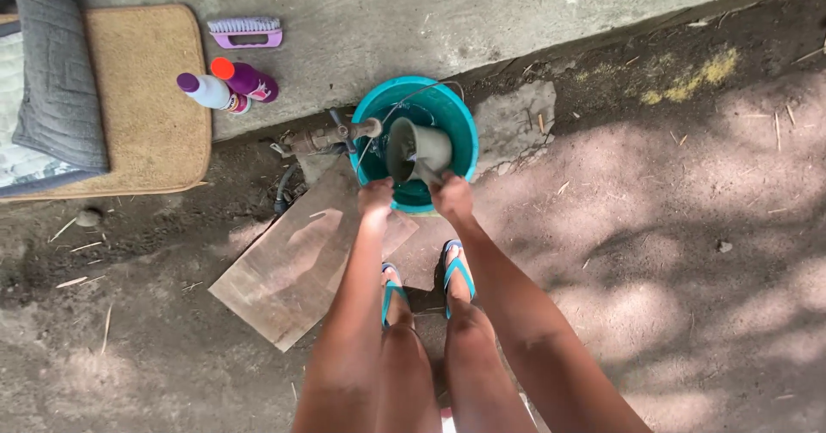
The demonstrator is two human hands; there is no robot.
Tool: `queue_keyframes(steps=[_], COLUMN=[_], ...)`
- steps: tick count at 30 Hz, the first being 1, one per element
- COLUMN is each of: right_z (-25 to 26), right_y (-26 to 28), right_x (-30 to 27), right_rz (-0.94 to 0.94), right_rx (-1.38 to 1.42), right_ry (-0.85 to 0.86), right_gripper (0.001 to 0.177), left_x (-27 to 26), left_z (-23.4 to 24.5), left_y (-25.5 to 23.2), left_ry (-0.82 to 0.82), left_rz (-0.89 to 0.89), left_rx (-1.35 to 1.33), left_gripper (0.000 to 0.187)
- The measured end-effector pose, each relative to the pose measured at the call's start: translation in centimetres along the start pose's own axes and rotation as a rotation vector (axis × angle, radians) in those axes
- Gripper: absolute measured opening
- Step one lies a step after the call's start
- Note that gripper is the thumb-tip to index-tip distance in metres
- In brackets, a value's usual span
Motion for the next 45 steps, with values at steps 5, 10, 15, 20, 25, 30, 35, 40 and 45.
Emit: queue_keyframes(steps=[5,10,15,20,25,30,35,40,45], right_z=[3.1,2.1,7.2,4.1,-5.7,-11.9,-12.3,-13.8,-12.1], right_y=[9.7,11.8,12.9,5.8,1.9,-2.4,0.0,4.6,5.8], right_x=[-7.5,-13.3,-18.3,-13.0,-2.7,4.1,2.0,-0.5,-1.3], right_rz=[0.156,0.244,0.422,0.201,0.265,0.376,0.432,0.515,0.450], right_rx=[-0.173,-0.409,-0.087,-0.110,-0.454,-0.795,-0.962,-0.980,-0.779], right_ry=[-0.057,-0.033,-0.212,-0.236,-0.115,-0.062,0.030,0.015,0.057], right_gripper=[0.032,0.049,0.059,0.052,0.039,0.018,0.018,0.025,0.022], left_x=[-5.4,-10.1,-5.5,-12.6,-13.4,-15.5,-17.9,-18.0,-18.1], left_z=[-5.8,-9.9,-7.8,-2.2,-2.1,-2.2,-1.3,0.4,0.4], left_y=[-1.0,-4.4,-2.5,-13.2,-17.7,-19.4,-20.3,-20.1,-19.4], left_ry=[0.272,0.530,0.364,0.185,0.032,0.082,0.062,0.033,0.115], left_rz=[0.172,0.158,0.000,-0.035,-0.464,-0.409,-0.366,-0.285,-0.239], left_rx=[-0.225,-0.575,-0.425,0.281,0.922,1.026,1.040,1.085,1.170], left_gripper=[0.035,0.037,0.014,0.022,0.022,0.037,0.044,0.043,0.048])
Point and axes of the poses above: each hand's wrist, its own x-axis towards the middle knuckle, its own z-axis out of the back of the hand, y = z × x, the point moved 10 cm from there along x, towards the middle knuckle, and after that the axes turned 15 degrees about y, right-handed, at the moved point
